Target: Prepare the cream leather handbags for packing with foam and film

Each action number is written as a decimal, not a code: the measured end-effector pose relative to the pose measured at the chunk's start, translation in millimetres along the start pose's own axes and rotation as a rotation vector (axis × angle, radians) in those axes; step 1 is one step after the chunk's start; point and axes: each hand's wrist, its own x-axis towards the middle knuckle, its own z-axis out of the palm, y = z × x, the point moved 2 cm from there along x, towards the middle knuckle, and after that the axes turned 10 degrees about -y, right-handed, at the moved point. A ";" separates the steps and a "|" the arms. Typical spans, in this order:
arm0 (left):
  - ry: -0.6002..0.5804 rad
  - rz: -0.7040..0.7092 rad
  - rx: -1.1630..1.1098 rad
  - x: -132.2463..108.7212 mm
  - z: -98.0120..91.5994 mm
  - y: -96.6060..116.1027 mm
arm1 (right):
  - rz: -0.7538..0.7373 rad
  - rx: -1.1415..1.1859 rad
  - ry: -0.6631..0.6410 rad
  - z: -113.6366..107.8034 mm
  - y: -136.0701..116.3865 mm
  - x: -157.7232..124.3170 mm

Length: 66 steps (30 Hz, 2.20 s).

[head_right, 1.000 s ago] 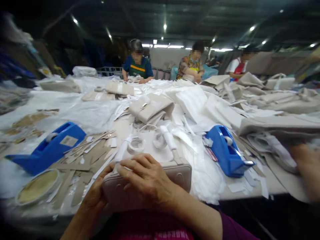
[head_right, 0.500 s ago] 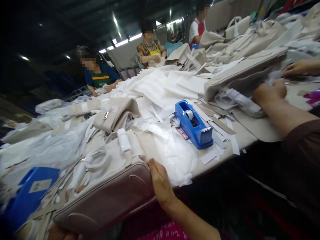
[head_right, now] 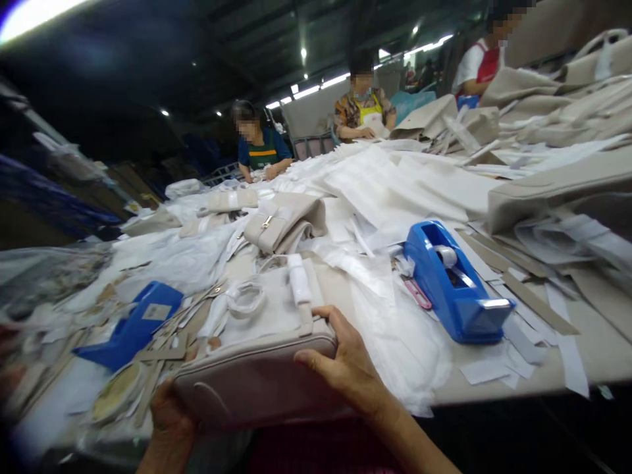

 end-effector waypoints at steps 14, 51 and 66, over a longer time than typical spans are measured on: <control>-0.098 -0.020 0.043 -5.5 7.4 2.5 | 0.043 -0.246 0.252 21.3 21.7 7.3; -0.415 0.646 1.751 13.9 98.2 -1.1 | 0.284 -0.614 0.300 39.1 26.4 28.8; -0.449 0.531 1.686 19.7 96.9 -3.3 | -0.229 -1.223 -0.007 104.0 24.7 63.4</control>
